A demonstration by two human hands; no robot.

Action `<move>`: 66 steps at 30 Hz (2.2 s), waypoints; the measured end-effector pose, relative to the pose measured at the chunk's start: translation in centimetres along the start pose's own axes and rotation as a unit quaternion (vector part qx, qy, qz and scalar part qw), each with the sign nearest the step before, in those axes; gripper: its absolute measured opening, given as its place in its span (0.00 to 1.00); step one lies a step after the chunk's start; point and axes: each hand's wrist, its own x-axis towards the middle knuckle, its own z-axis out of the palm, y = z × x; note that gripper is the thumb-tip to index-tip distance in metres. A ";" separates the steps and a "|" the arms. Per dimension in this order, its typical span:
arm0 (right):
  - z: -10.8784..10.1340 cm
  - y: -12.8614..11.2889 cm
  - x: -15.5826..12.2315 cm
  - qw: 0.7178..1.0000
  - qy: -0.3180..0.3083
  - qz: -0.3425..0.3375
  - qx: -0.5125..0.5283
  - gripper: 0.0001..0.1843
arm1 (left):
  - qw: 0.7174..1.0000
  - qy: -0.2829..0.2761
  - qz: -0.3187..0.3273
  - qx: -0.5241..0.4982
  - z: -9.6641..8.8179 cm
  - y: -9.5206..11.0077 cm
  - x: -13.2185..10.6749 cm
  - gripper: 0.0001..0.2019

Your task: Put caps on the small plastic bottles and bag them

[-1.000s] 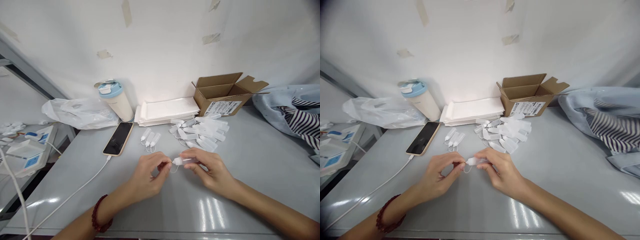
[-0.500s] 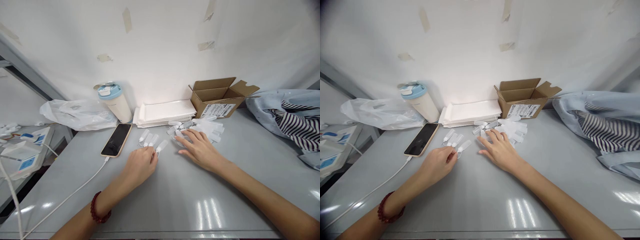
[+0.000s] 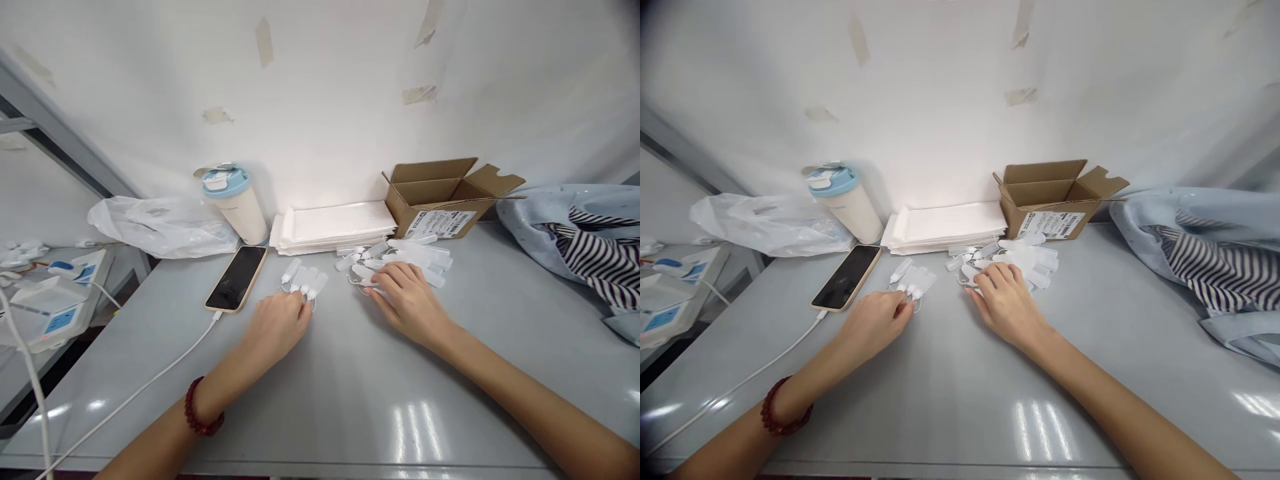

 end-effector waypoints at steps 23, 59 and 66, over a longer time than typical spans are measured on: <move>-1.6 -0.2 0.1 0.988 0.071 0.003 0.137 0.10 | 0.997 0.040 0.013 -0.071 0.1 0.1 -0.4 0.18; -4.0 -1.4 -0.1 0.713 0.053 0.319 0.622 0.07 | 0.851 -0.166 0.091 -0.489 -1.9 1.1 -1.4 0.11; -4.3 -1.9 -0.1 0.707 0.021 0.312 0.634 0.08 | 0.854 -0.193 0.043 -0.481 -2.1 1.6 -1.7 0.14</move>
